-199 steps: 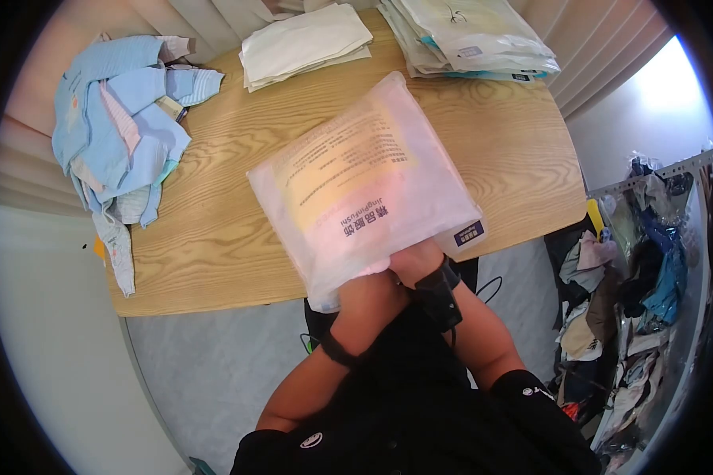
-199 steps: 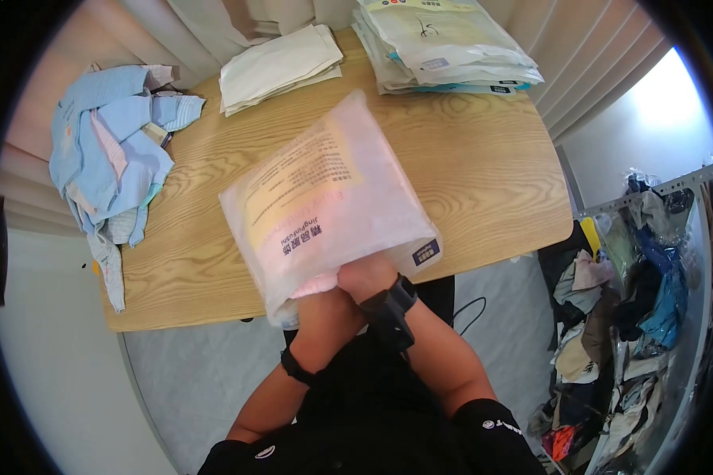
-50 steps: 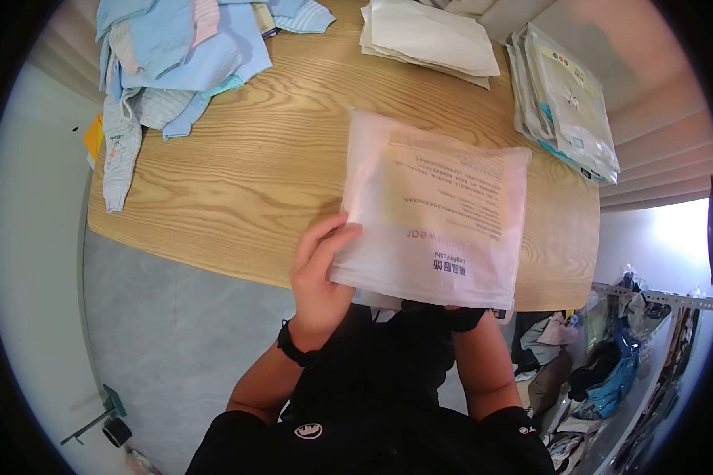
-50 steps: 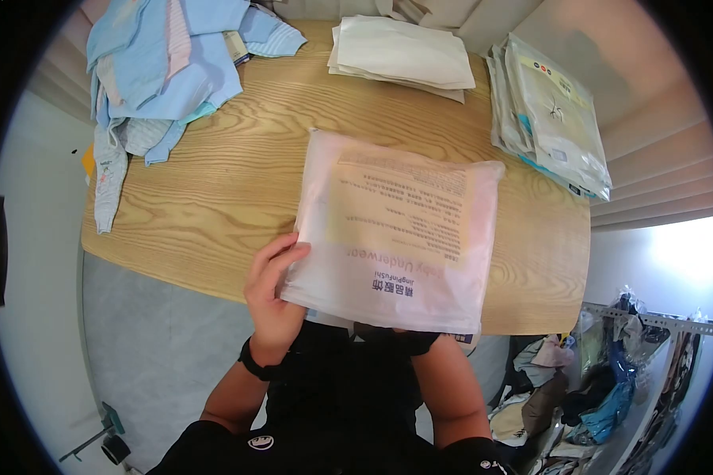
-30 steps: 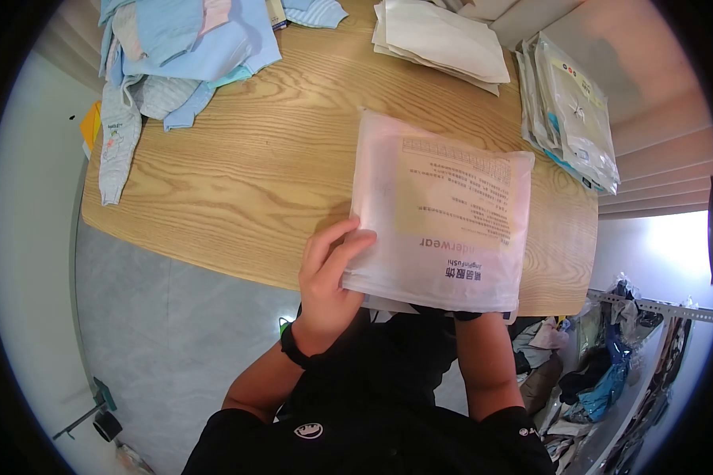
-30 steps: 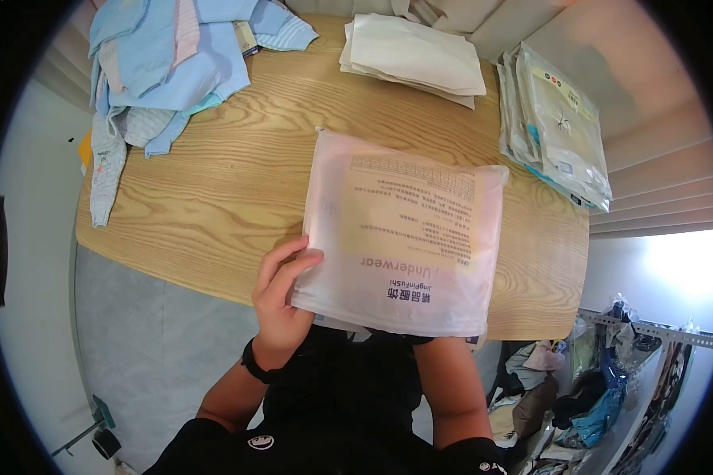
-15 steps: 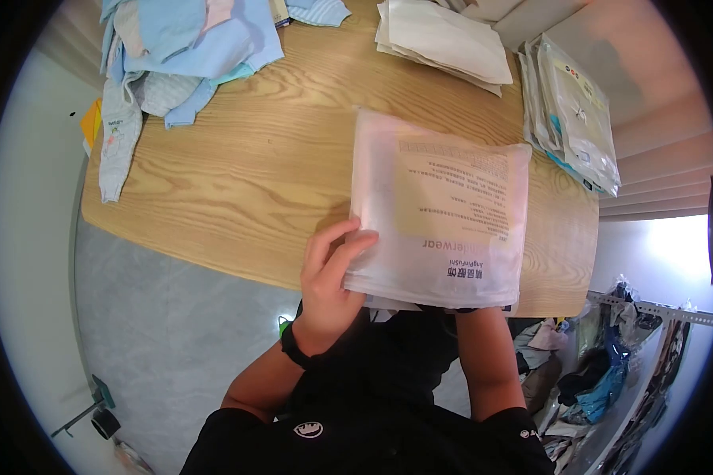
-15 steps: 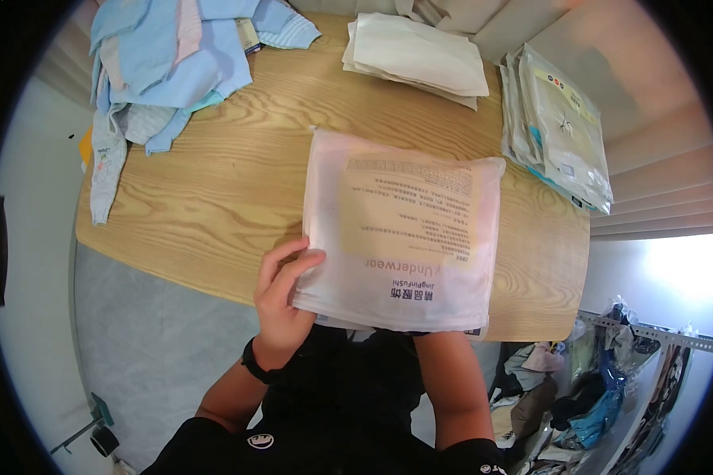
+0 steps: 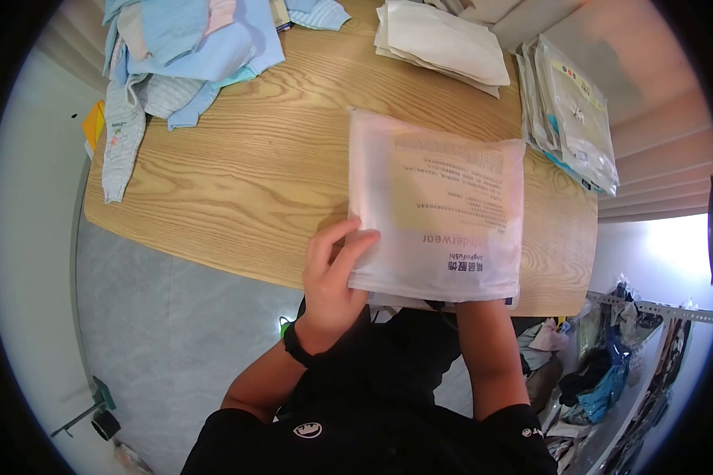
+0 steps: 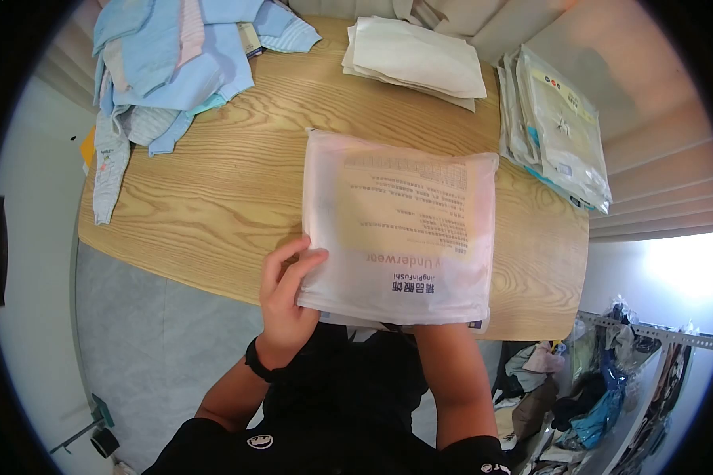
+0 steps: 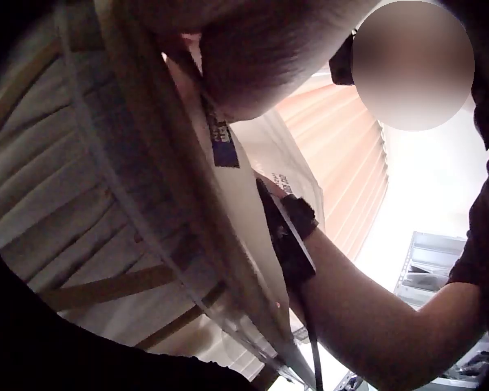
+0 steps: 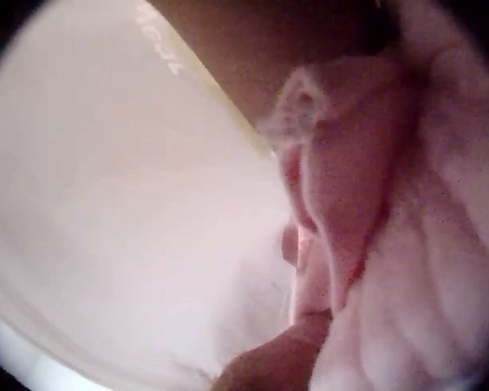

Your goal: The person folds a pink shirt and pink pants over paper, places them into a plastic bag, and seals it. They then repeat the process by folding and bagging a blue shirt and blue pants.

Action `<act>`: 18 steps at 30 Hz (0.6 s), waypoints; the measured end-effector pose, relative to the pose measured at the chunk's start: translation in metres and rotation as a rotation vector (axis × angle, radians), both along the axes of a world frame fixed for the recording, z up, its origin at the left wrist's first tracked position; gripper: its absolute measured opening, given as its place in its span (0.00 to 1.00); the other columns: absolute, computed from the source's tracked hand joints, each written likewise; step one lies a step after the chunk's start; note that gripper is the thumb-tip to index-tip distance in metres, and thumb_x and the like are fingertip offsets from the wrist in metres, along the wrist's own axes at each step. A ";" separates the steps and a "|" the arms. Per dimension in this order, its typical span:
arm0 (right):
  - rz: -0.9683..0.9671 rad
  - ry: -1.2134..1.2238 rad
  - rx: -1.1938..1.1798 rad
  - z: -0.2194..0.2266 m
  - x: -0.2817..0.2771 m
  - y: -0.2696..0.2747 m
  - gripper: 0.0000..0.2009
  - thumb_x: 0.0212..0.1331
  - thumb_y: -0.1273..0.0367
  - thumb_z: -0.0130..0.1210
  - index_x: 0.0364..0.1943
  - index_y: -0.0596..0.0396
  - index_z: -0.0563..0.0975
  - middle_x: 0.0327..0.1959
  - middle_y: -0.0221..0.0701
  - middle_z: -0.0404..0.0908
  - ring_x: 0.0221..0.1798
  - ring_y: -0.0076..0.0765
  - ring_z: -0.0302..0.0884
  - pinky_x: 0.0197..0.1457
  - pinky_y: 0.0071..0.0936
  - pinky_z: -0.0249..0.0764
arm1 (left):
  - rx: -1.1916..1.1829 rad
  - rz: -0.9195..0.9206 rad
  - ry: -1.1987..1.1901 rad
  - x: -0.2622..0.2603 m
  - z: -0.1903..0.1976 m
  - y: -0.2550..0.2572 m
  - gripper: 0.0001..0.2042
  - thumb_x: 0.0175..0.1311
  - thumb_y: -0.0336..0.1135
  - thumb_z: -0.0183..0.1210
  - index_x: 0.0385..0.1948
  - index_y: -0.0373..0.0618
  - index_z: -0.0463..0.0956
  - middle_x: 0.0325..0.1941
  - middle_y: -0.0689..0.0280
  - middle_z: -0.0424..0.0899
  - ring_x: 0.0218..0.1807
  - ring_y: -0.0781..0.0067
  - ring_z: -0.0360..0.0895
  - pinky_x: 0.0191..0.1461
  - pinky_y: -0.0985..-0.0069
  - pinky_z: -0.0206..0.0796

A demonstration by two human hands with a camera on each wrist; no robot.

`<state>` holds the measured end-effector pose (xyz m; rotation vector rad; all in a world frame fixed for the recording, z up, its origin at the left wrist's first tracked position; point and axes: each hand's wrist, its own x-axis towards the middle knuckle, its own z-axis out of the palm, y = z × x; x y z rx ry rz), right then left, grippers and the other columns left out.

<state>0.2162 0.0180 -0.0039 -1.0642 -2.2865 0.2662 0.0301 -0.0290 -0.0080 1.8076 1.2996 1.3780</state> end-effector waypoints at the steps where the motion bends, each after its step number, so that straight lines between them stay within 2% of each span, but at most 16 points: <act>1: 0.008 -0.006 -0.005 0.002 0.005 -0.005 0.15 0.58 0.66 0.51 0.48 0.55 0.75 0.45 0.38 0.77 0.47 0.44 0.75 0.49 0.38 0.72 | -0.001 0.003 -0.002 0.000 0.000 0.000 0.27 0.36 0.13 0.54 0.45 0.43 0.80 0.55 0.57 0.73 0.52 0.57 0.72 0.46 0.70 0.71; 4: 0.017 -0.022 -0.027 0.004 0.001 -0.001 0.14 0.57 0.66 0.51 0.47 0.55 0.75 0.44 0.38 0.77 0.47 0.44 0.76 0.49 0.38 0.72 | 0.012 -0.019 -0.008 -0.001 0.000 -0.002 0.27 0.37 0.13 0.54 0.45 0.43 0.80 0.55 0.57 0.73 0.51 0.56 0.72 0.46 0.70 0.71; 6: 0.003 -0.028 -0.028 0.007 0.003 0.001 0.14 0.57 0.66 0.51 0.46 0.55 0.76 0.44 0.38 0.77 0.46 0.44 0.76 0.49 0.38 0.72 | -0.018 -0.050 0.025 -0.004 0.001 -0.001 0.21 0.46 0.15 0.53 0.46 0.40 0.79 0.57 0.54 0.71 0.53 0.58 0.74 0.56 0.71 0.68; 10: -0.095 -0.063 0.007 0.018 -0.013 0.001 0.13 0.57 0.67 0.51 0.45 0.55 0.76 0.42 0.38 0.78 0.45 0.44 0.77 0.48 0.38 0.73 | -0.062 -0.087 -0.038 -0.003 0.002 -0.004 0.19 0.50 0.16 0.52 0.46 0.39 0.79 0.57 0.53 0.71 0.54 0.58 0.73 0.57 0.71 0.67; 12: -0.152 -0.084 0.042 0.025 -0.016 -0.002 0.13 0.57 0.67 0.51 0.44 0.55 0.77 0.42 0.38 0.78 0.45 0.44 0.77 0.47 0.38 0.73 | -0.021 -0.040 -0.026 -0.002 0.000 -0.003 0.20 0.50 0.15 0.52 0.47 0.39 0.78 0.57 0.52 0.71 0.53 0.57 0.73 0.52 0.71 0.69; 13: -0.178 -0.093 0.057 0.028 -0.016 -0.007 0.13 0.57 0.68 0.51 0.44 0.55 0.77 0.41 0.38 0.78 0.45 0.44 0.77 0.47 0.38 0.73 | 0.000 -0.070 -0.031 -0.003 0.000 -0.003 0.20 0.50 0.15 0.52 0.47 0.39 0.78 0.57 0.52 0.71 0.53 0.57 0.73 0.52 0.71 0.69; 15: -0.225 -0.114 0.091 0.028 -0.021 -0.040 0.12 0.57 0.68 0.51 0.44 0.55 0.78 0.41 0.38 0.79 0.44 0.44 0.77 0.47 0.38 0.74 | 0.020 -0.005 0.058 -0.004 -0.002 -0.003 0.19 0.52 0.17 0.53 0.48 0.39 0.78 0.57 0.52 0.71 0.54 0.54 0.73 0.56 0.69 0.68; 16: -0.246 -0.125 0.107 0.026 -0.022 -0.060 0.12 0.57 0.68 0.51 0.43 0.55 0.78 0.41 0.38 0.79 0.44 0.44 0.78 0.47 0.38 0.74 | -0.016 -0.008 0.002 -0.003 -0.001 -0.004 0.18 0.53 0.19 0.54 0.48 0.39 0.77 0.56 0.52 0.71 0.56 0.53 0.72 0.59 0.66 0.66; 17: -0.267 -0.138 0.120 0.029 -0.018 -0.057 0.12 0.57 0.68 0.51 0.43 0.55 0.78 0.40 0.38 0.79 0.44 0.44 0.78 0.46 0.38 0.74 | 0.002 -0.031 -0.007 -0.002 -0.001 -0.004 0.18 0.53 0.19 0.54 0.48 0.39 0.77 0.56 0.52 0.71 0.56 0.53 0.72 0.59 0.66 0.66; 18: -0.108 -0.512 0.003 0.025 -0.025 -0.071 0.13 0.57 0.67 0.50 0.44 0.55 0.78 0.46 0.40 0.78 0.48 0.48 0.77 0.51 0.40 0.73 | 0.005 -0.022 -0.001 -0.003 -0.002 -0.004 0.18 0.52 0.19 0.55 0.48 0.39 0.77 0.56 0.52 0.71 0.56 0.53 0.72 0.59 0.65 0.66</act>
